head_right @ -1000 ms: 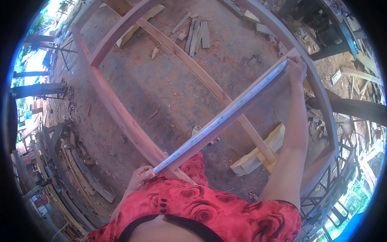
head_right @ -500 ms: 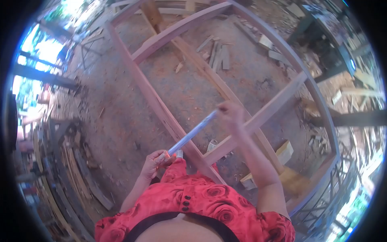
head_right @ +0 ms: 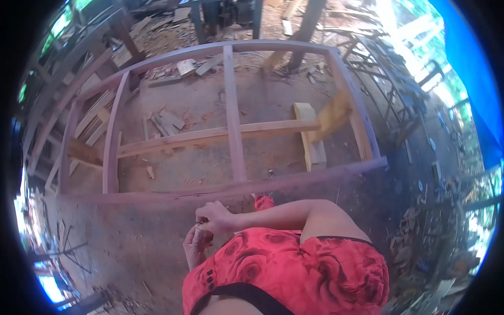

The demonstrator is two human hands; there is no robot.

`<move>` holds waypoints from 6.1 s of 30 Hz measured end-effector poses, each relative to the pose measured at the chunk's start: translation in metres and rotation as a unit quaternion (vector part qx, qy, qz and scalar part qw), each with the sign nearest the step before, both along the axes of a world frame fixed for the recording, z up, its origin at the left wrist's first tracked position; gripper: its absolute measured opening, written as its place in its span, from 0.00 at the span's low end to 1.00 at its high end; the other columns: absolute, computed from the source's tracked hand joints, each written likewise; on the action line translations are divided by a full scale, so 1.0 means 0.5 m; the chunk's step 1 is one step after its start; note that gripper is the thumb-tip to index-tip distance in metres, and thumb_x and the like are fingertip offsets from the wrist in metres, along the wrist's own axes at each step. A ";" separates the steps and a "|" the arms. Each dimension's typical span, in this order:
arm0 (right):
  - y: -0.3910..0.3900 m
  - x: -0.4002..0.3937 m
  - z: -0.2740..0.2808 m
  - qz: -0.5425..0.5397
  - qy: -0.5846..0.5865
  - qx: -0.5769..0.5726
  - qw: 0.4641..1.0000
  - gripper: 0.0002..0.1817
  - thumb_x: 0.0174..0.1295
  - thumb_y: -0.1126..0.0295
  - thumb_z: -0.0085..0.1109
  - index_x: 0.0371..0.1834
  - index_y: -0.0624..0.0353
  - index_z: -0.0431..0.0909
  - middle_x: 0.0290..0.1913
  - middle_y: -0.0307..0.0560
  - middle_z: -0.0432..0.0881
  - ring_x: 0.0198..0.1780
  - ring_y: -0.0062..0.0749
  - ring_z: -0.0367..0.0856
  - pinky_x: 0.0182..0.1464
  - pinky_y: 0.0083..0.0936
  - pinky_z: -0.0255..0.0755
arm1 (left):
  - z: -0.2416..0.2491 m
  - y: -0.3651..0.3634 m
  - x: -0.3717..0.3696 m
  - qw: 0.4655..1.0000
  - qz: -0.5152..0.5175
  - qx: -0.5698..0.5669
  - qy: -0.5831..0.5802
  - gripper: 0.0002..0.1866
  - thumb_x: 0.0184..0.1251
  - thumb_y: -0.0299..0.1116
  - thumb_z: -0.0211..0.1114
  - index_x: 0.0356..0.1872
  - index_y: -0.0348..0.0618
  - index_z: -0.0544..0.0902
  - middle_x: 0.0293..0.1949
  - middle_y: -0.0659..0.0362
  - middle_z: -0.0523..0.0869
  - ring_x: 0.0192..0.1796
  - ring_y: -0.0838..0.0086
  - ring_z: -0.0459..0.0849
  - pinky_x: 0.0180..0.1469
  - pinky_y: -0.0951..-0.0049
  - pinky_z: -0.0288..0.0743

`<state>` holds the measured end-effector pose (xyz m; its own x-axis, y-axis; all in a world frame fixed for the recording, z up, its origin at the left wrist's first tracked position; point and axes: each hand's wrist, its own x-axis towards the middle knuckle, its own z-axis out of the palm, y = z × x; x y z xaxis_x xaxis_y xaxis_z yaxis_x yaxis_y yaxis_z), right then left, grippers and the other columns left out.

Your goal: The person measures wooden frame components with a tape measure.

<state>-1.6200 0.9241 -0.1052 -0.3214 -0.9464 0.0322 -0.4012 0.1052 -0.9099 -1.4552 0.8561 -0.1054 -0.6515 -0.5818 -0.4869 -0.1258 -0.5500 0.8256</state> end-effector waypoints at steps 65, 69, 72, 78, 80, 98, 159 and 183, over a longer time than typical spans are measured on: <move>1.676 -0.858 0.019 -0.183 -0.024 0.049 0.982 0.08 0.52 0.66 0.63 0.27 0.59 0.79 0.26 0.49 0.79 0.32 0.41 0.76 0.35 0.32 0.69 | -0.008 1.549 -0.946 0.973 -0.229 -0.020 0.016 0.16 0.64 0.37 0.63 0.50 0.45 0.76 0.36 0.66 0.79 0.33 0.85 0.76 0.33 0.85 0.70; 1.705 -0.910 0.011 -0.071 -0.028 0.054 0.996 0.08 0.52 0.67 0.63 0.27 0.59 0.79 0.26 0.49 0.78 0.32 0.41 0.77 0.35 0.32 0.69 | -0.022 1.637 -0.941 0.996 -0.091 0.012 0.005 0.14 0.65 0.33 0.61 0.47 0.37 0.78 0.41 0.62 0.74 0.40 0.82 0.77 0.42 0.82 0.73; 1.685 -0.929 -0.002 -0.014 -0.039 0.038 0.998 0.07 0.51 0.67 0.64 0.27 0.59 0.79 0.25 0.49 0.78 0.32 0.41 0.77 0.34 0.32 0.69 | -0.013 1.657 -0.942 0.999 -0.029 0.010 -0.017 0.14 0.64 0.32 0.61 0.47 0.37 0.77 0.42 0.63 0.73 0.41 0.82 0.77 0.43 0.82 0.73; 1.617 -0.980 -0.030 0.087 -0.003 0.025 0.996 0.07 0.51 0.68 0.63 0.26 0.60 0.79 0.23 0.49 0.78 0.30 0.42 0.77 0.33 0.33 0.69 | -0.044 1.673 -0.970 0.992 0.122 0.029 0.025 0.14 0.63 0.30 0.62 0.47 0.35 0.77 0.42 0.61 0.79 0.43 0.80 0.79 0.47 0.81 0.75; 1.582 -1.007 -0.051 0.109 0.031 0.041 0.993 0.07 0.51 0.68 0.63 0.26 0.60 0.79 0.23 0.49 0.78 0.30 0.41 0.77 0.33 0.32 0.69 | -0.056 1.656 -0.976 0.988 0.152 0.018 0.001 0.13 0.63 0.30 0.62 0.47 0.36 0.77 0.42 0.60 0.80 0.43 0.79 0.80 0.46 0.80 0.76; 1.117 -1.607 -0.196 0.011 0.089 0.025 0.996 0.07 0.57 0.70 0.58 0.26 0.63 0.79 0.22 0.31 0.74 0.28 0.14 0.68 0.32 0.15 0.61 | -0.103 1.575 -0.913 0.924 0.360 -0.023 -0.123 0.14 0.54 0.32 0.70 0.39 0.40 0.77 0.34 0.61 0.82 0.36 0.77 0.84 0.38 0.79 0.78; 0.764 -2.314 -0.372 -0.129 -0.018 0.089 0.988 0.15 0.62 0.60 0.57 0.42 0.60 0.80 0.36 0.40 0.81 0.37 0.26 0.76 0.40 0.24 0.71 | -0.201 1.570 -0.989 0.819 0.506 0.023 -0.271 0.16 0.50 0.34 0.72 0.36 0.46 0.74 0.32 0.63 0.79 0.34 0.79 0.82 0.33 0.76 0.79; 0.779 -2.276 -0.358 -0.164 0.096 0.017 0.982 0.12 0.56 0.63 0.60 0.33 0.61 0.83 0.28 0.47 0.83 0.30 0.28 0.77 0.38 0.28 0.70 | -0.216 1.562 -1.003 0.824 0.483 0.006 -0.297 0.14 0.50 0.37 0.68 0.35 0.45 0.73 0.30 0.62 0.77 0.29 0.79 0.80 0.27 0.78 0.77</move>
